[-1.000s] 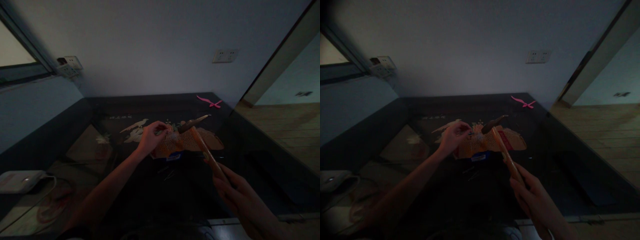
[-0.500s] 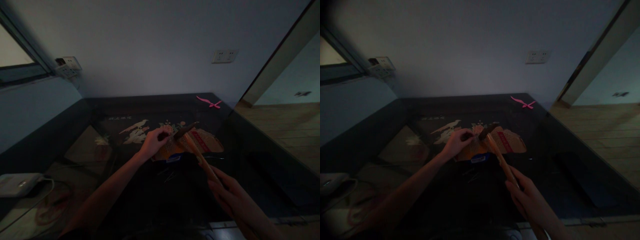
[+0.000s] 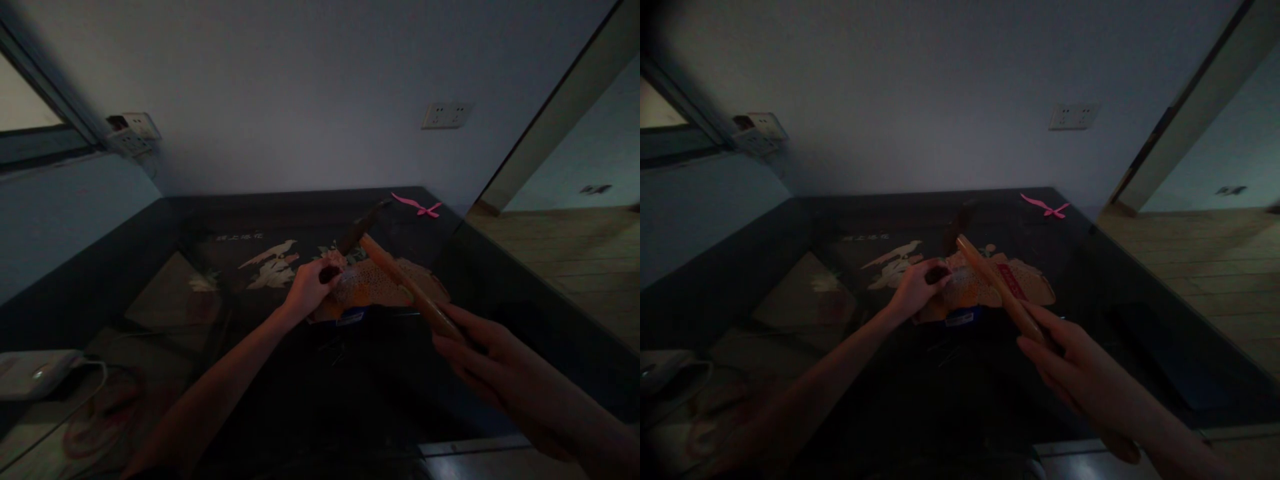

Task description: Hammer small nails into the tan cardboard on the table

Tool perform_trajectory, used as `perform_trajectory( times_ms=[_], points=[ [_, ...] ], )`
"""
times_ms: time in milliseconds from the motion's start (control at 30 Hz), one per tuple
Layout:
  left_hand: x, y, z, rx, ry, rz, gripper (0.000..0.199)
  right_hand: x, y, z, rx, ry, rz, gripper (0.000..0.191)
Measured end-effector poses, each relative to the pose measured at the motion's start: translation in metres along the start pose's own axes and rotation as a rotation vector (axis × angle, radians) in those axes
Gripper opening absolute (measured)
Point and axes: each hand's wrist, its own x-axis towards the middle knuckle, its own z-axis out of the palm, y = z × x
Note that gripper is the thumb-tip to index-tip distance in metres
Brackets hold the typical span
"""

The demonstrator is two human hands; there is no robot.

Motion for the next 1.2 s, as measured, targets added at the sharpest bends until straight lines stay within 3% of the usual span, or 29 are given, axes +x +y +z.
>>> perform_trajectory(
  times_ms=[200,433,567,867,1067,1200],
  points=[
    [0.0,0.0,0.001,0.011,0.032,-0.01,0.014,0.004,-0.011,0.001,-0.106,0.007,0.051,0.07],
    [-0.001,-0.003,0.005,-0.07,0.053,0.015,0.019,0.002,-0.022,-0.01,-0.053,0.058,0.024,0.068],
    [-0.001,-0.003,0.004,-0.047,0.049,0.002,0.022,0.005,-0.018,-0.005,-0.103,0.0,0.055,0.068],
    [-0.001,-0.001,0.004,-0.031,0.048,0.019,0.022,0.004,-0.013,-0.012,-0.084,0.01,0.042,0.07],
    [-0.001,0.0,0.002,0.021,0.03,-0.042,0.025,0.007,-0.008,-0.005,-0.11,0.021,0.048,0.064],
    [-0.001,-0.003,0.003,-0.017,0.039,0.004,0.027,0.006,-0.006,-0.01,-0.077,0.021,0.036,0.069]
  ],
)
